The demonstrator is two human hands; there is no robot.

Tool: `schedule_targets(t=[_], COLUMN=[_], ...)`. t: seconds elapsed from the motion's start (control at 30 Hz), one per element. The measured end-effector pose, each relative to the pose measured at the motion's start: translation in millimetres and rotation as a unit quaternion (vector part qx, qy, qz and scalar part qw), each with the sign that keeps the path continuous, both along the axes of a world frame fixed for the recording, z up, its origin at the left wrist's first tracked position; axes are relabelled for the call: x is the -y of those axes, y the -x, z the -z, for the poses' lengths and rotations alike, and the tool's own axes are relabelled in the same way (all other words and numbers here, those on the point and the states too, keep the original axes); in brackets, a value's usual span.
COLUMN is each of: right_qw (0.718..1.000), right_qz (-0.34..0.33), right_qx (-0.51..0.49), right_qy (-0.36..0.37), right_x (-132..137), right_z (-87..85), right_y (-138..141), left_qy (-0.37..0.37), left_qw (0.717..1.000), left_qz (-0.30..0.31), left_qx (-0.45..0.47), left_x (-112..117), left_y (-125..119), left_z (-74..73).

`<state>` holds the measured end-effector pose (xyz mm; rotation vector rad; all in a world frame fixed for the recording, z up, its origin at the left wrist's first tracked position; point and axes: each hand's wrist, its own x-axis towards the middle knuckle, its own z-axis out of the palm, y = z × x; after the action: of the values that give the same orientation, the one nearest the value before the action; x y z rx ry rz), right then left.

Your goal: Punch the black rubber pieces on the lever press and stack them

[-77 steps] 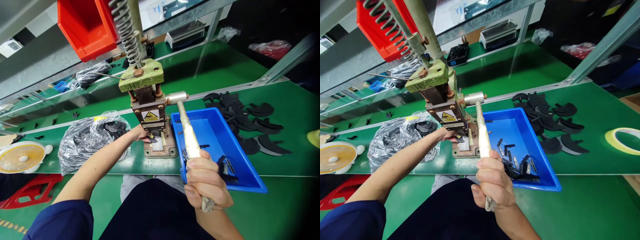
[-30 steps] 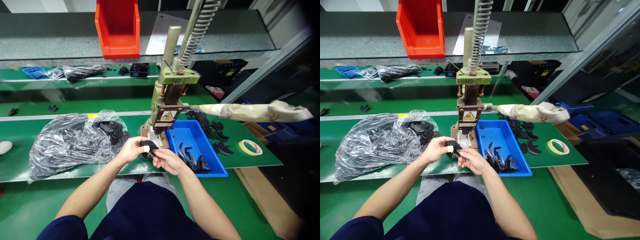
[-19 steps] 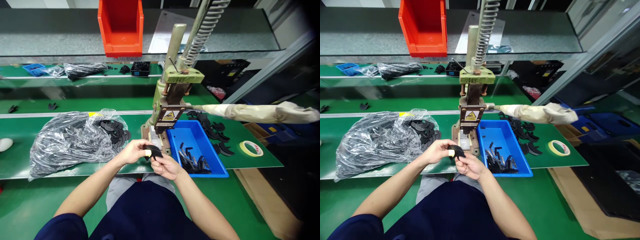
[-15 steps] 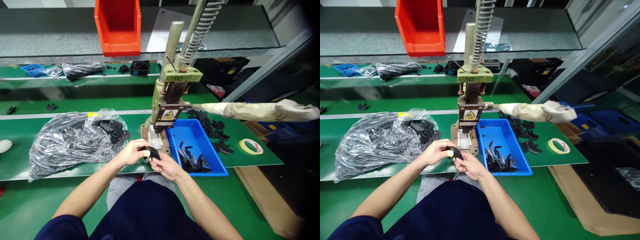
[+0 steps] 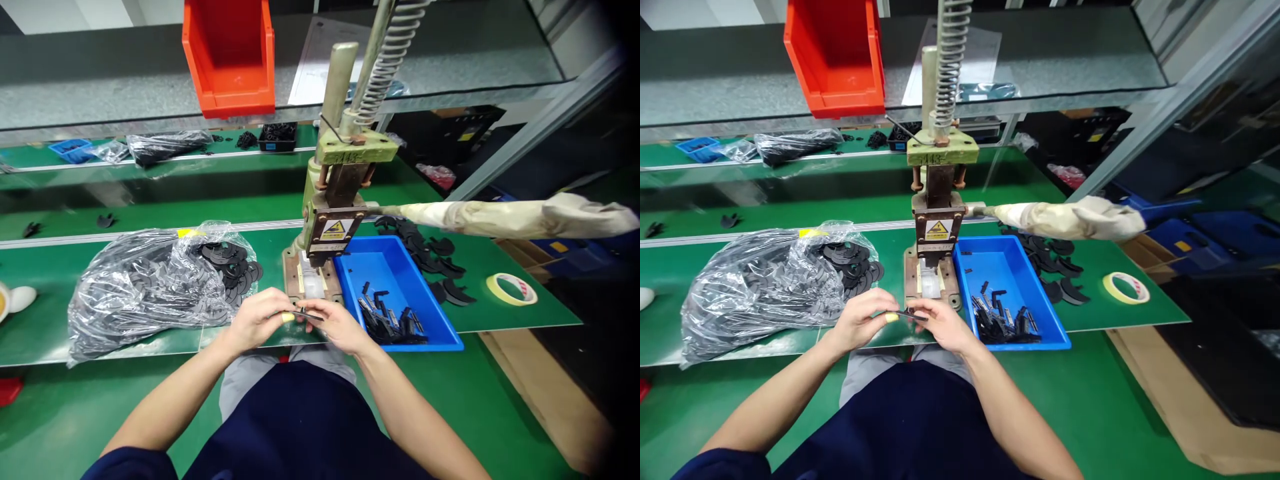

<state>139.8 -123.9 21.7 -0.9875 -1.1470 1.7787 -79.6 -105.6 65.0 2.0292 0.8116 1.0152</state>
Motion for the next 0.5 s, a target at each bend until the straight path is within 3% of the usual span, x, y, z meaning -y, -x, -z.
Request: schedule_targets(t=[0.1, 0.17, 0.4, 0.5], right_qw=[0.997, 0.994, 0.984, 0.977], right_qz=[0.065, 0.085, 0.136, 0.164], right_qx=[0.038, 0.057, 0.112, 0.138], right_qy=[-0.019, -0.023, -0.019, -0.021], right_x=[-1.9, -0.2, 9.0, 12.8], right_z=[-0.7, -1.6, -9.6, -11.0], right_y=[-8.6, -12.6, -31.0, -53.2], left_qy=[-0.104, -0.133, -0.055, -0.022], left_qw=[0.994, 0.990, 0.997, 0.996], left_qz=[0.012, 0.011, -0.020, -0.084], left_qx=[-0.028, -0.041, -0.047, -0.029], left_x=[4.2, 5.0, -3.6, -20.1], left_y=[9.0, 13.8, 23.9, 26.1], left_z=[0.2, 1.8, 12.1, 18.3])
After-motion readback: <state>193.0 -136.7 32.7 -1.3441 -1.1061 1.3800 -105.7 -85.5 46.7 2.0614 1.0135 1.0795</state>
